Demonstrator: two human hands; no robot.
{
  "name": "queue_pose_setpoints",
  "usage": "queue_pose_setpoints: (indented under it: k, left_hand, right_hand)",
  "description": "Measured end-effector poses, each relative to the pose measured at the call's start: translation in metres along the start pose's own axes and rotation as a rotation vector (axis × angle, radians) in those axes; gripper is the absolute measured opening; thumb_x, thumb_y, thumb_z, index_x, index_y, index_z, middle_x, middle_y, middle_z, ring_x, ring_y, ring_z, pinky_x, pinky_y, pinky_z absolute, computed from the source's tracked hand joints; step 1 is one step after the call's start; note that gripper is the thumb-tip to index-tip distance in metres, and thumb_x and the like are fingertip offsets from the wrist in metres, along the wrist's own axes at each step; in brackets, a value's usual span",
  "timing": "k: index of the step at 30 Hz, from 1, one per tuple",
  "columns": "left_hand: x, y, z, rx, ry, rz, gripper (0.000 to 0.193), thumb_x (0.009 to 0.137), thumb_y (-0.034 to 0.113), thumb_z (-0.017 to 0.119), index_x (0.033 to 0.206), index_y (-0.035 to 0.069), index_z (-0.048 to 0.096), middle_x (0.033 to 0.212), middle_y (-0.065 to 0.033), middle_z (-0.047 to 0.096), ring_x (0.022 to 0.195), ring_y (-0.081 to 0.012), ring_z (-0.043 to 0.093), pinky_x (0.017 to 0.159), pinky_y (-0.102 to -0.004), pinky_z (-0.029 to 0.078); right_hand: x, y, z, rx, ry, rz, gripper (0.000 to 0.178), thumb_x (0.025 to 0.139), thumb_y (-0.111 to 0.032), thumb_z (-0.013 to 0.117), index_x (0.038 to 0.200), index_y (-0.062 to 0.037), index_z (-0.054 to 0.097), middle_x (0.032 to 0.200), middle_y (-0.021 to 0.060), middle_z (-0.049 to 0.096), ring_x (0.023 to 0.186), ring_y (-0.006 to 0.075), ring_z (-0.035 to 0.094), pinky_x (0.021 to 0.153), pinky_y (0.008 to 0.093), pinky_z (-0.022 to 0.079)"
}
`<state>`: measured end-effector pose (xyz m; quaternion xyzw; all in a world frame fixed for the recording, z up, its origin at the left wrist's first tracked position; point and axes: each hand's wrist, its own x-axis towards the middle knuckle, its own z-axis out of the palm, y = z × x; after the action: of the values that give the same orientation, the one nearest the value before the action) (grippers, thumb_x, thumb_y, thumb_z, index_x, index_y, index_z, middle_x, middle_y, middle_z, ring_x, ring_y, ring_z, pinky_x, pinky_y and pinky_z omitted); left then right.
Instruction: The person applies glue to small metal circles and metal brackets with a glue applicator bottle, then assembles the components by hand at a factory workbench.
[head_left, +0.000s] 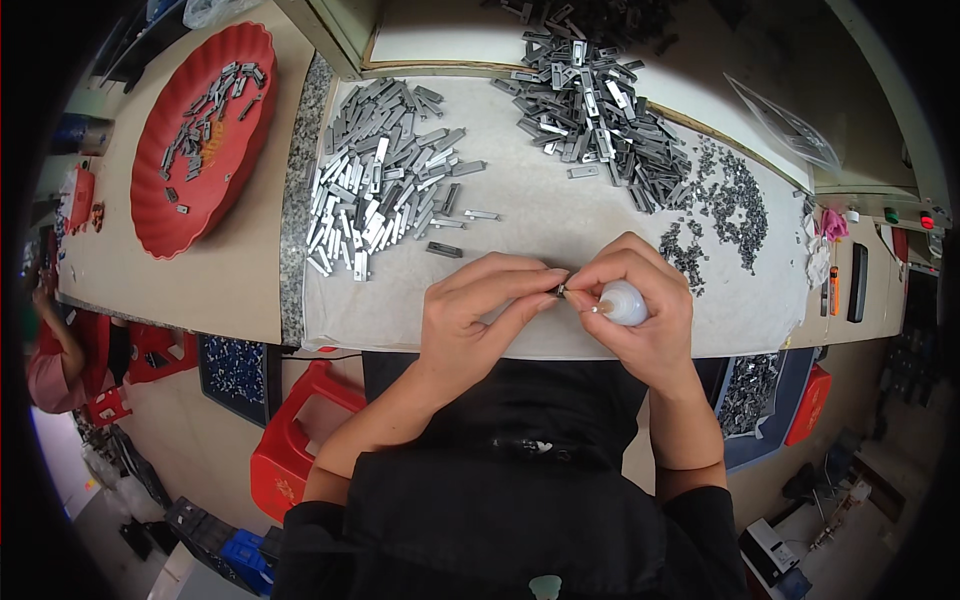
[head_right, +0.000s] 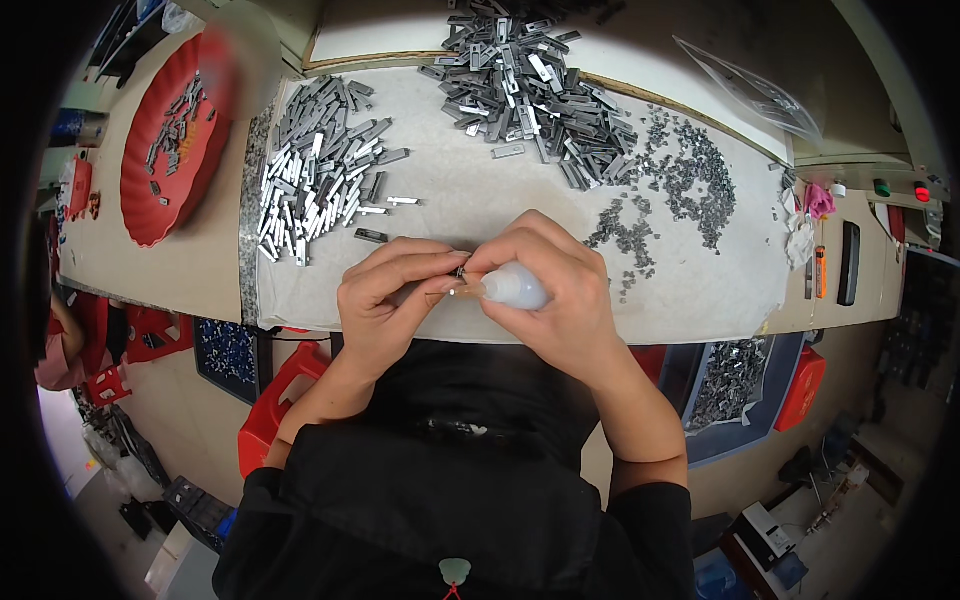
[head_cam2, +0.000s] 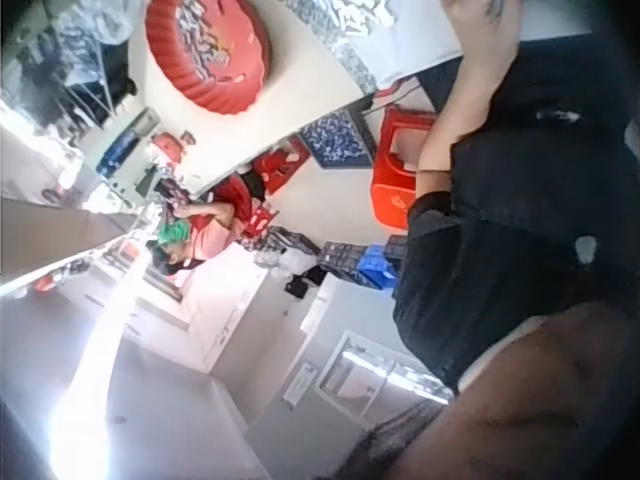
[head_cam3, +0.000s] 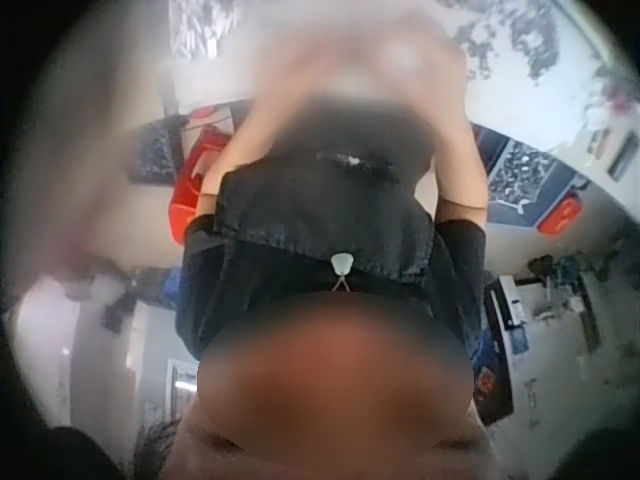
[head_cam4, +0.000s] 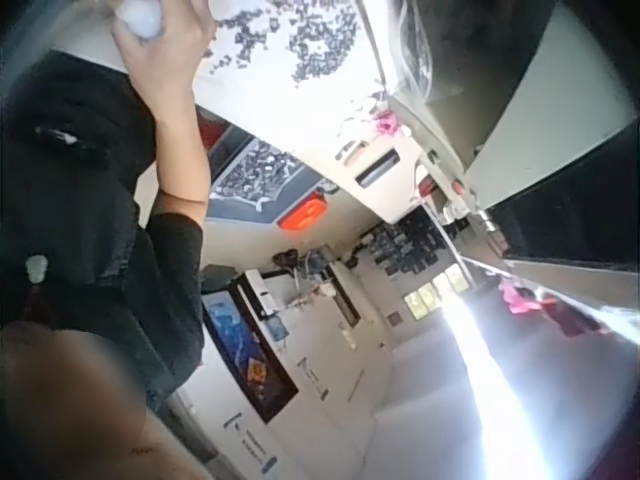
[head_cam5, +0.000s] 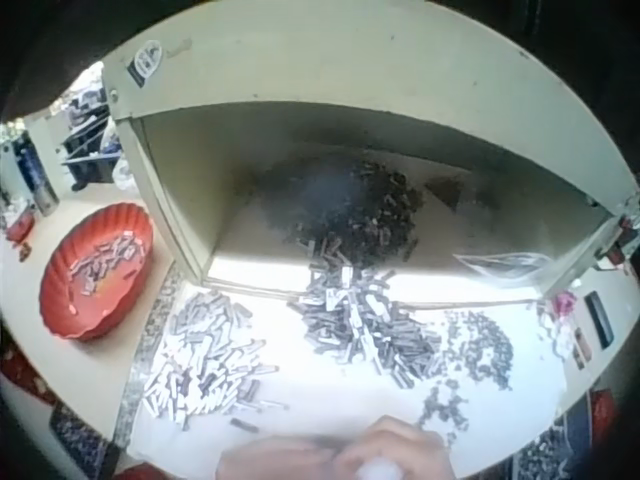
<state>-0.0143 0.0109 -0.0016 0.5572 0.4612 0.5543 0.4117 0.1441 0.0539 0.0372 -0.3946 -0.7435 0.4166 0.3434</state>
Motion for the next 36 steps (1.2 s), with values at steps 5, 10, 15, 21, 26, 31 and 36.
queue_pose_setpoints:
  k: [5,10,15,21,26,31,36]
  left_hand:
    - [0.000,0.001,0.001,0.105,0.017,0.047,0.020,0.068,-0.003,0.064,0.088,0.002,0.065,0.083,-0.0091,0.061,0.072,-0.0174,0.060,0.062,-0.0236,0.048]
    - [-0.002,-0.001,0.003,0.173,0.037,0.109,0.019,0.068,-0.004,0.063,0.086,0.000,0.064,0.082,-0.0094,0.061,0.070,-0.0184,0.060,0.060,-0.0244,0.047]
    - [-0.003,-0.001,0.001,0.210,0.059,0.140,0.017,0.068,-0.005,0.062,0.084,-0.001,0.064,0.082,-0.0100,0.061,0.069,-0.0189,0.060,0.059,-0.0252,0.047]
    - [-0.001,-0.002,0.002,0.134,0.123,0.061,0.015,0.070,-0.005,0.061,0.085,-0.001,0.064,0.083,-0.0105,0.062,0.072,-0.0186,0.061,0.061,-0.0244,0.047]
    - [-0.004,-0.002,0.001,-0.140,0.162,-0.163,0.014,0.074,-0.002,0.060,0.087,-0.001,0.063,0.083,-0.0094,0.064,0.075,-0.0159,0.061,0.066,-0.0228,0.047]
    - [-0.004,-0.006,-0.001,-0.108,0.142,-0.074,0.014,0.074,-0.002,0.061,0.087,-0.001,0.063,0.083,-0.0094,0.064,0.076,-0.0165,0.062,0.067,-0.0232,0.047]
    - [-0.002,-0.004,0.001,-0.010,0.131,0.047,0.014,0.072,-0.004,0.061,0.086,-0.001,0.063,0.084,-0.0105,0.064,0.076,-0.0186,0.062,0.067,-0.0243,0.048]
  right_hand:
    - [0.000,0.000,-0.002,-0.012,-0.015,0.005,0.021,0.057,0.005,0.064,0.076,-0.0029,0.058,0.071,0.0064,0.054,0.062,0.0183,0.055,0.055,0.0256,0.042]
    - [0.002,-0.001,-0.003,-0.038,-0.060,0.004,0.021,0.058,0.004,0.065,0.076,-0.0024,0.058,0.071,0.0077,0.054,0.062,0.0214,0.056,0.055,0.0270,0.043]
    - [0.010,-0.018,0.000,-0.166,-0.081,-0.016,0.019,0.060,0.002,0.065,0.077,-0.0018,0.057,0.072,0.0086,0.055,0.063,0.0243,0.057,0.054,0.0292,0.045]
    - [0.007,-0.006,0.013,-0.097,0.006,0.028,0.014,0.064,0.004,0.062,0.076,-0.0001,0.056,0.070,0.0049,0.054,0.062,0.0126,0.053,0.055,0.0234,0.041]
    - [-0.003,-0.005,0.016,0.203,0.152,0.178,0.010,0.072,-0.001,0.063,0.081,-0.0004,0.058,0.076,0.0050,0.060,0.068,0.0115,0.057,0.063,0.0228,0.043]
    - [-0.005,0.000,0.021,0.487,0.109,0.390,0.008,0.075,-0.004,0.063,0.082,-0.0002,0.061,0.074,0.0022,0.061,0.069,0.0062,0.053,0.064,0.0207,0.042]
    - [-0.004,0.000,0.019,0.515,0.099,0.408,0.007,0.075,-0.005,0.063,0.079,-0.0002,0.060,0.074,0.0021,0.060,0.069,0.0065,0.052,0.064,0.0204,0.041]
